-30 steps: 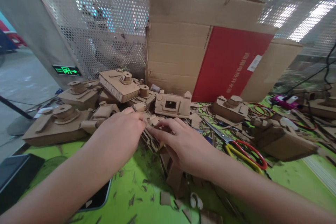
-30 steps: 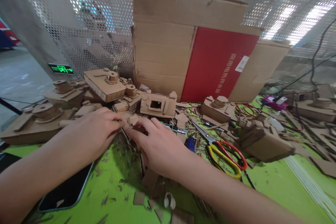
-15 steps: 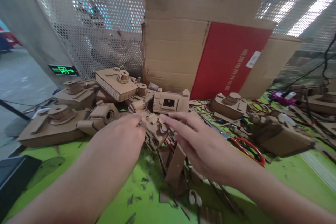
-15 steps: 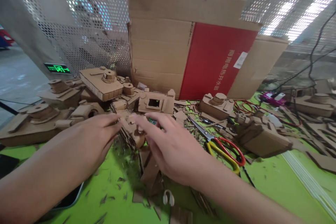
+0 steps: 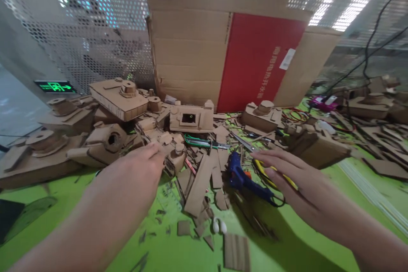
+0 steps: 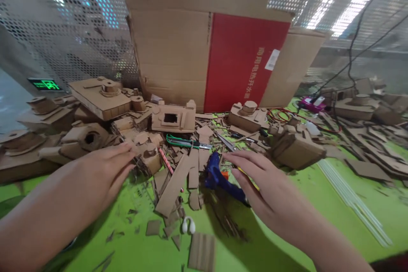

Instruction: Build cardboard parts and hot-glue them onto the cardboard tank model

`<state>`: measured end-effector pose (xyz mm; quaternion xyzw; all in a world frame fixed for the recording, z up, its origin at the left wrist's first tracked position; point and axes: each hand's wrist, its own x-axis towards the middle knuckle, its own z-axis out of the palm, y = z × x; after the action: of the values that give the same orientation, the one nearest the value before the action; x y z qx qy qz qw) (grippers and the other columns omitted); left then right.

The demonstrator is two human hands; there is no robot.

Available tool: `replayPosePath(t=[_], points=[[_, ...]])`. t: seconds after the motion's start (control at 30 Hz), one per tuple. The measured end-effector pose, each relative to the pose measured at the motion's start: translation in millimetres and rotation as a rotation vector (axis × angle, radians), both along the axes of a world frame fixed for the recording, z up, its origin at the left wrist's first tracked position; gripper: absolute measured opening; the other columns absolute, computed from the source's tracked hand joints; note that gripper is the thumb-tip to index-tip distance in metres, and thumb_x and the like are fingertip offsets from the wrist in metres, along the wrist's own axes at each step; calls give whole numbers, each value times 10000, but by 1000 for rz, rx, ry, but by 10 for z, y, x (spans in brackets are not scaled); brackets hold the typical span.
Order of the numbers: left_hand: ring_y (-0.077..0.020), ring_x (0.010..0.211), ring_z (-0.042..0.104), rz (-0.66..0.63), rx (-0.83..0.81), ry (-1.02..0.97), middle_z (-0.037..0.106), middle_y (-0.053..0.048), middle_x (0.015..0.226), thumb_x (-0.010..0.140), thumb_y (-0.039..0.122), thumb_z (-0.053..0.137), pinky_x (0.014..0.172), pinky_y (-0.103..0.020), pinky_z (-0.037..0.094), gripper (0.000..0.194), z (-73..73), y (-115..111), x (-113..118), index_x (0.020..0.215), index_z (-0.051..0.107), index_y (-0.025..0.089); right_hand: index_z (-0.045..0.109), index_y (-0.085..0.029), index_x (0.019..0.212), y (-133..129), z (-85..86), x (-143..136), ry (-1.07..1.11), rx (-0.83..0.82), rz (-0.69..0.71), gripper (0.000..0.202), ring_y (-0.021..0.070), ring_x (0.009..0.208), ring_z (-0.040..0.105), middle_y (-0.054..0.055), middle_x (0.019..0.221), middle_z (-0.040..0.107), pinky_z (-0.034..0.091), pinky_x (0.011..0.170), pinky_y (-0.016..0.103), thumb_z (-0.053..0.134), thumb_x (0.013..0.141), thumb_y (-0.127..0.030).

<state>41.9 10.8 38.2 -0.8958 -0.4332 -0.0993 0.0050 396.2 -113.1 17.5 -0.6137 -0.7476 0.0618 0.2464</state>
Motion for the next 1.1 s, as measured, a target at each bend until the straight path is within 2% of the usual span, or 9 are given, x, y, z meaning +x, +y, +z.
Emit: replayPosePath(t=[0.2, 0.37, 0.47, 0.57, 0.67, 0.77, 0.9, 1.0, 1.1], points=[[-420, 1195, 783, 2, 78, 39, 850, -161, 1245, 971, 214, 479, 1127, -612, 581, 419, 141, 44, 16, 1159, 852, 204, 702, -276, 1356, 36, 51, -17, 4, 8, 64, 334, 307, 1318, 670, 125, 1406, 716, 579, 1103, 550, 442, 1157, -343], [-457, 1288, 709, 155, 139, -36, 769, -209, 1389, 1059, 532, 524, 1089, -634, 570, 532, 250, 132, -45, 1363, 745, 156, 704, -245, 1370, 139, 141, -218, -24, 13, 179, 331, 298, 1280, 678, 138, 1387, 712, 585, 1098, 548, 465, 1149, -308], [-460, 1356, 661, 195, 138, -80, 735, -249, 1430, 1021, 650, 584, 1162, -633, 515, 661, 151, 146, -48, 1378, 724, 112, 720, -205, 1341, 249, 187, -383, -36, 54, 277, 317, 306, 1274, 668, 153, 1365, 723, 593, 1080, 542, 484, 1134, -253], [-442, 1389, 628, 203, 148, -135, 735, -263, 1382, 1012, 628, 616, 1213, -601, 476, 624, 28, 117, -21, 1331, 739, 106, 726, -191, 1346, 438, 248, -574, -42, 114, 385, 323, 312, 1288, 659, 159, 1354, 741, 581, 1093, 542, 495, 1120, -186], [-420, 1391, 616, 213, 161, -195, 713, -243, 1358, 1004, 567, 654, 1236, -573, 458, 565, -44, 71, -16, 1350, 705, 123, 745, -178, 1329, 735, 347, -787, -31, 151, 490, 327, 311, 1263, 664, 161, 1334, 758, 588, 1068, 514, 508, 1105, -144], [-448, 1495, 508, 266, 195, -251, 566, -274, 1508, 931, 558, 749, 1264, -602, 413, 728, -71, 60, -66, 1483, 578, 115, 758, -159, 1325, 1113, 478, -1027, -104, 119, 570, 340, 302, 1242, 660, 165, 1335, 760, 573, 1054, 478, 533, 1076, -106], [-471, 1645, 286, 241, 108, -358, 294, -255, 1755, 770, 587, 912, 1310, -666, 295, 1091, -114, 152, -196, 1644, 379, 208, 832, -193, 1122, 1552, 645, -1376, -201, 34, 587, 213, 259, 1026, 720, 108, 1066, 819, 555, 939, 384, 640, 1040, -152], [-463, 1655, 287, 182, -9, -413, 260, -225, 1799, 694, 653, 950, 1320, -660, 282, 1208, -190, 241, -265, 1668, 350, 265, 826, -185, 1005, 1724, 723, -1619, -273, -32, 517, 166, 266, 873, 750, 99, 929, 827, 530, 764, 354, 677, 1008, -259], [-463, 1646, 313, 158, -65, -428, 264, -274, 1791, 620, 781, 927, 1311, -632, 332, 1358, -295, 271, -252, 1689, 316, 208, 811, -177, 1026, 1777, 758, -1810, -347, -86, 456, 177, 294, 835, 769, 119, 929, 841, 490, 659, 342, 707, 936, -287]])
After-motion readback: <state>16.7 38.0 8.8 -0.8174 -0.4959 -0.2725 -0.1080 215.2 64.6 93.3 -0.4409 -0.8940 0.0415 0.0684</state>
